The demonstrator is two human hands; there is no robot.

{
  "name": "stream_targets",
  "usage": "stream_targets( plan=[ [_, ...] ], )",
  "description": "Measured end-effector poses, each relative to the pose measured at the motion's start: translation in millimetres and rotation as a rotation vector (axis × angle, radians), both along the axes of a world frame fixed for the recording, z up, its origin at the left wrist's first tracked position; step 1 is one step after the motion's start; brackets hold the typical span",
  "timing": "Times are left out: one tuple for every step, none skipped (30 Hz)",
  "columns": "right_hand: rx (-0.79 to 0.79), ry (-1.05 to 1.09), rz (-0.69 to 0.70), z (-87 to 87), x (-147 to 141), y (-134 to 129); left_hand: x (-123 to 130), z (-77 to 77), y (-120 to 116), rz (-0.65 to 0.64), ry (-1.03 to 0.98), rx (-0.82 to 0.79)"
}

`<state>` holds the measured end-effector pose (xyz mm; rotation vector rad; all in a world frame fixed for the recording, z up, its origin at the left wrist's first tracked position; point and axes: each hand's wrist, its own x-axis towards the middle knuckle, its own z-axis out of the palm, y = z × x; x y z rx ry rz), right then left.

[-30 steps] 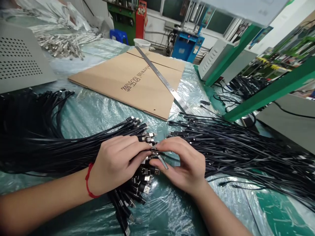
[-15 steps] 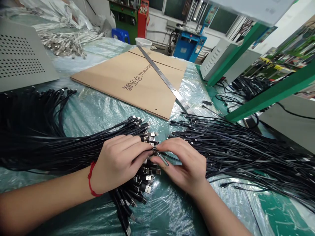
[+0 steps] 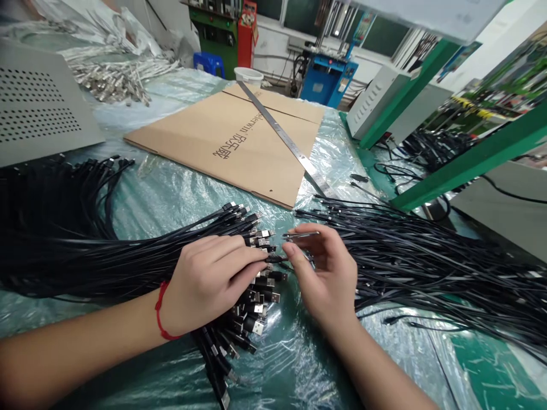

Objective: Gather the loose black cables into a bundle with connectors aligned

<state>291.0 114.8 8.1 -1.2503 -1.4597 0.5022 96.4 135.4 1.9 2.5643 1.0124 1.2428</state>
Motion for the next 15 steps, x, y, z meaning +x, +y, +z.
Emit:
stream_targets(
  plan=[
    [-0.077, 0.041, 0.03, 0.7, -1.7, 1.3, -0.3, 0.6, 0.0, 0.004, 0.005, 0.001],
    [-0.144, 0.074, 0.076, 1.6, -3.2, 2.4, -0.4, 1.2, 0.0, 0.012, 0.009, 0.004],
    [-0.191, 0.103, 0.124, 2.4, -4.3, 3.3, -0.3, 1.7, -0.1, 0.019, 0.013, 0.007],
    [-0.222, 0.133, 0.159, 2.6, -4.9, 3.9, 0.0, 2.1, -0.2, 0.023, 0.014, 0.01],
    [-0.237, 0.158, 0.18, 2.3, -4.8, 4.3, 0.5, 2.3, -0.2, 0.022, 0.014, 0.01],
    [-0.242, 0.18, 0.195, 1.3, -4.4, 4.7, 0.9, 2.2, -0.2, 0.02, 0.011, 0.004],
    [-0.237, 0.199, 0.206, -0.1, -3.7, 5.1, 1.3, 2.0, -0.1, 0.017, 0.007, -0.008],
    [-0.228, 0.217, 0.216, -1.7, -2.9, 5.6, 1.6, 1.7, 0.1, 0.015, 0.004, -0.024],
    [-0.219, 0.238, 0.226, -3.2, -2.3, 6.2, 1.7, 1.5, 0.3, 0.016, 0.001, -0.038],
    [-0.217, 0.266, 0.235, -4.2, -1.9, 6.8, 1.7, 1.3, 0.6, 0.018, 0.002, -0.048],
    [-0.219, 0.298, 0.241, -4.5, -2.0, 7.4, 1.7, 1.4, 0.9, 0.021, 0.006, -0.052],
    [-0.224, 0.329, 0.241, -4.1, -2.4, 7.8, 1.7, 1.7, 1.0, 0.023, 0.012, -0.048],
    [-0.226, 0.353, 0.239, -2.9, -3.2, 7.9, 1.7, 2.4, 1.0, 0.025, 0.02, -0.042],
    [-0.222, 0.366, 0.234, -0.9, -4.3, 7.8, 1.8, 3.5, 0.9, 0.027, 0.026, -0.036],
    [-0.213, 0.368, 0.227, 1.6, -5.5, 7.3, 1.9, 5.0, 0.7, 0.029, 0.033, -0.032]
  ],
)
